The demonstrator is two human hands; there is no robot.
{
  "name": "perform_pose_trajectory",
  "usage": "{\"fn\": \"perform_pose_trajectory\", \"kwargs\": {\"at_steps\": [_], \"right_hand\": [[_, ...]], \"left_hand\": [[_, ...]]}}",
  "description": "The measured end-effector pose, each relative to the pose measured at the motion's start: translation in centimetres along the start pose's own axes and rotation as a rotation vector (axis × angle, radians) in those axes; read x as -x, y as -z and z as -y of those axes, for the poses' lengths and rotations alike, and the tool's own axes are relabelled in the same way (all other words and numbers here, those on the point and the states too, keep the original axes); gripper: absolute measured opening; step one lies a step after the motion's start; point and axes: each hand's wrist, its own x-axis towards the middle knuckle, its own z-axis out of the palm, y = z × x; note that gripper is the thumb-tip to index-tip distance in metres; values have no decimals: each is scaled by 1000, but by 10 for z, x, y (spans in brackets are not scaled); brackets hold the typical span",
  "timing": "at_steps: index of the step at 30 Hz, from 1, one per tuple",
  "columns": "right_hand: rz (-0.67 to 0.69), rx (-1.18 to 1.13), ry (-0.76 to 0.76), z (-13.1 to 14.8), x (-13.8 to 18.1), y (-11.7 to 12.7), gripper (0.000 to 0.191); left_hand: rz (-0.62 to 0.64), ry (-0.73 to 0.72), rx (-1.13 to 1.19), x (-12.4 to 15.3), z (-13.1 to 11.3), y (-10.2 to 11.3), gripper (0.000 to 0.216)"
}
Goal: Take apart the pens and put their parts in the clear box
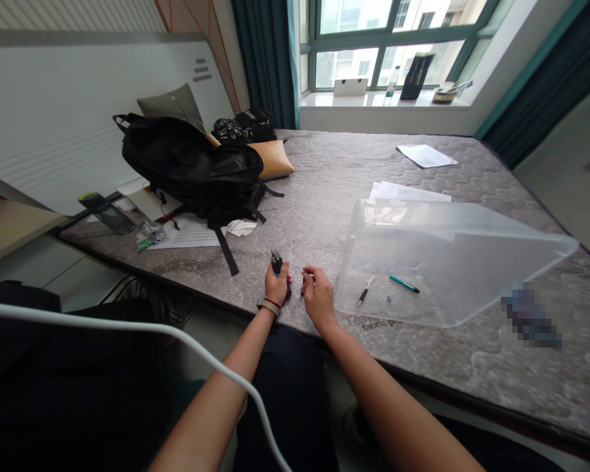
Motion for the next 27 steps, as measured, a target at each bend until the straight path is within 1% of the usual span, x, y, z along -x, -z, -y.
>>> {"fn": "perform_pose_trajectory", "kwargs": {"at_steps": [4,8,12,14,17,19,21,22,25,27], "right_hand": [[-16,-19,-15,3,-9,0,23],[-38,-1,25,9,-11,1,23],[66,47,96,11,-6,1,19],[83,53,103,13,-7,-2,20],[28,64,73,18,-17,-8,24],[-13,92,27,20,-25,-12,31],[-24,127,-17,20,-30,-15,41],[-15,142,-26,19,-31,-16,42],[76,164,-19,13,-32,-19,30],[124,160,-59,6,-34,-19,23]], "left_hand": [[4,-5,16,0,-1,0,34],[3,-8,31,1,-2,0,33],[2,-13,51,0,-2,-1,32],[2,-24,59,0,-1,0,33],[26,-23,62,0,-1,1,33],[38,-14,51,0,-1,2,32],[46,-22,27,0,-1,2,32],[49,-35,13,0,-1,2,32],[81,-64,-32,0,-3,2,33],[119,-55,-51,1,-5,3,36]]}}
